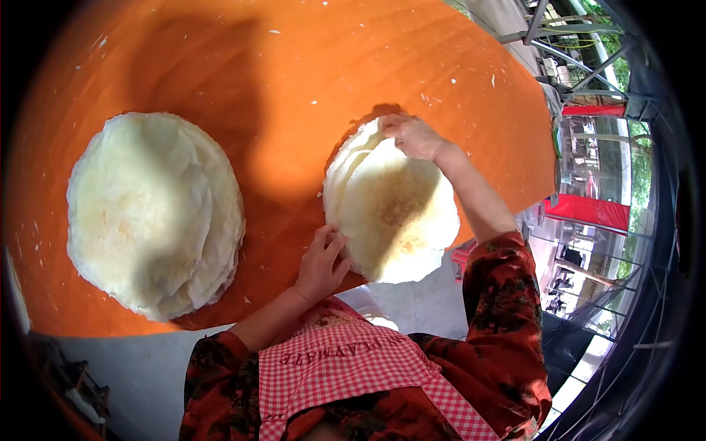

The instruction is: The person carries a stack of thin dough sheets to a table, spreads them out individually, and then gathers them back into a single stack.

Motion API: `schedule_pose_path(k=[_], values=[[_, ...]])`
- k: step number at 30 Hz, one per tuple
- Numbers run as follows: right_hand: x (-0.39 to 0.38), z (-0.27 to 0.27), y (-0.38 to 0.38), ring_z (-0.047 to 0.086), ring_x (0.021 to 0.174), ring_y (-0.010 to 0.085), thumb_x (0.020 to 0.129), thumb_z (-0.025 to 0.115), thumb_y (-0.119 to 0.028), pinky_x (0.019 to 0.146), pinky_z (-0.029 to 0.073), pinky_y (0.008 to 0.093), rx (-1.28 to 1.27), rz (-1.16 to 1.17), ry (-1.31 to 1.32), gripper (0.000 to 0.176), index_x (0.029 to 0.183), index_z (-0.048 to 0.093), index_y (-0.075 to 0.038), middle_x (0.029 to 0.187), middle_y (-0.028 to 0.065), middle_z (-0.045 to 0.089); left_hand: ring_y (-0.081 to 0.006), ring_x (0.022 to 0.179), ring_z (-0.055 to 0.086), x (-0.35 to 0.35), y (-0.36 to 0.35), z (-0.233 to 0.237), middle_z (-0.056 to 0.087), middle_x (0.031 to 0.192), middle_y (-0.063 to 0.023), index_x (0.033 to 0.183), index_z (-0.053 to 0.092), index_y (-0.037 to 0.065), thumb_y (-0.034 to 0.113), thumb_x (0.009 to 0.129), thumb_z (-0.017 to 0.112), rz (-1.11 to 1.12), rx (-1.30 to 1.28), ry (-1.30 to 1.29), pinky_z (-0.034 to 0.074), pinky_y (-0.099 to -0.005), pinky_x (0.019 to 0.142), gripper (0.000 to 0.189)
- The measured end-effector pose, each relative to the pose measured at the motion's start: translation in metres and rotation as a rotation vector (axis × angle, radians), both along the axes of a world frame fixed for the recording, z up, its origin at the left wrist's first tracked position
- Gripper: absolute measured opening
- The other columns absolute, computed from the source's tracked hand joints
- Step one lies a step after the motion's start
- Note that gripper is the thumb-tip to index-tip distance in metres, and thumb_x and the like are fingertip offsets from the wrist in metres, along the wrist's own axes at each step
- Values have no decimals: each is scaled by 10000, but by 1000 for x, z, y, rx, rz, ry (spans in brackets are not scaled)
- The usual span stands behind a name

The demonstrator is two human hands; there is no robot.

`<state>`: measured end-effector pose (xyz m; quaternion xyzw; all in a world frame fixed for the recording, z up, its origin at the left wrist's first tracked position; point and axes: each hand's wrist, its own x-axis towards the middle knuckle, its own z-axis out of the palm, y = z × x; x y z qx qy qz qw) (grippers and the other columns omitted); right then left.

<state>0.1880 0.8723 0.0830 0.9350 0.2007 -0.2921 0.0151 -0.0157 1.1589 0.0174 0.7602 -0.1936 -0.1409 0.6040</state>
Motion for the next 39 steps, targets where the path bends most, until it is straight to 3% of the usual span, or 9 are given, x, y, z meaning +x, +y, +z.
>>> schedule_pose_path(k=[9,12,15,18,21,24,30,34,39], values=[[1,0,9,445,1191,252,773,520,15,1025,330,410,68,-218,13,269,987,613,-119,1135,38,548,-331,968,577,9,-1,-7,451,1196,-162,1037,570,53,69,740,685,75,-51,-54,511,-383,790,319],[-3,20,-2,480,1168,275,732,571,6,980,350,446,-136,-132,98,269,975,623,-97,1061,69,621,-325,1033,543,11,2,-3,459,1185,-167,1049,576,35,35,728,696,70,-60,25,479,-366,857,343],[-22,65,-12,476,1182,290,718,593,-17,1010,339,438,-65,-60,73,240,946,639,-75,1159,86,609,-337,1070,530,22,9,3,463,1205,-169,1073,568,46,48,719,686,195,-19,-55,475,-390,879,373],[-16,51,-24,444,1226,293,693,612,-22,1060,317,406,85,-273,21,318,1004,649,-79,1244,83,570,-344,1115,500,45,3,-1,464,1225,-171,1112,556,50,58,714,689,263,-18,-138,445,-394,924,420],[7,2,-32,400,1277,282,692,629,-34,1097,292,376,31,-4,-149,415,1105,628,-77,1303,84,524,-353,1124,492,60,-8,-6,458,1240,-176,1131,541,45,66,714,688,221,-42,-91,436,-397,935,443],[16,-21,-30,384,1274,249,697,588,16,1051,330,390,74,-62,-157,467,1128,646,-153,1296,12,511,-357,1123,490,65,-10,-4,457,1240,-180,1129,539,32,73,718,682,187,-36,-74,440,-399,930,437],[8,4,-26,468,1083,254,682,622,8,949,400,378,95,15,-194,312,976,662,-90,1075,44,568,-359,1131,484,76,-15,-7,459,1232,-182,1162,521,13,135,751,698,279,-38,-151,415,-406,956,464],[-13,26,-31,505,884,264,646,633,31,840,440,359,237,59,-306,185,816,619,-40,859,49,570,-374,1164,465,100,-20,11,460,1286,-208,1308,412,28,277,719,748,232,96,-192,354,-437,1003,723],[-52,69,-33,500,806,256,608,619,84,782,437,360,318,37,-426,197,746,574,-49,795,36,553,-342,1161,469,112,-39,43,518,1244,-180,1421,257,27,355,656,783,-52,182,-127,318,-456,998,984]])
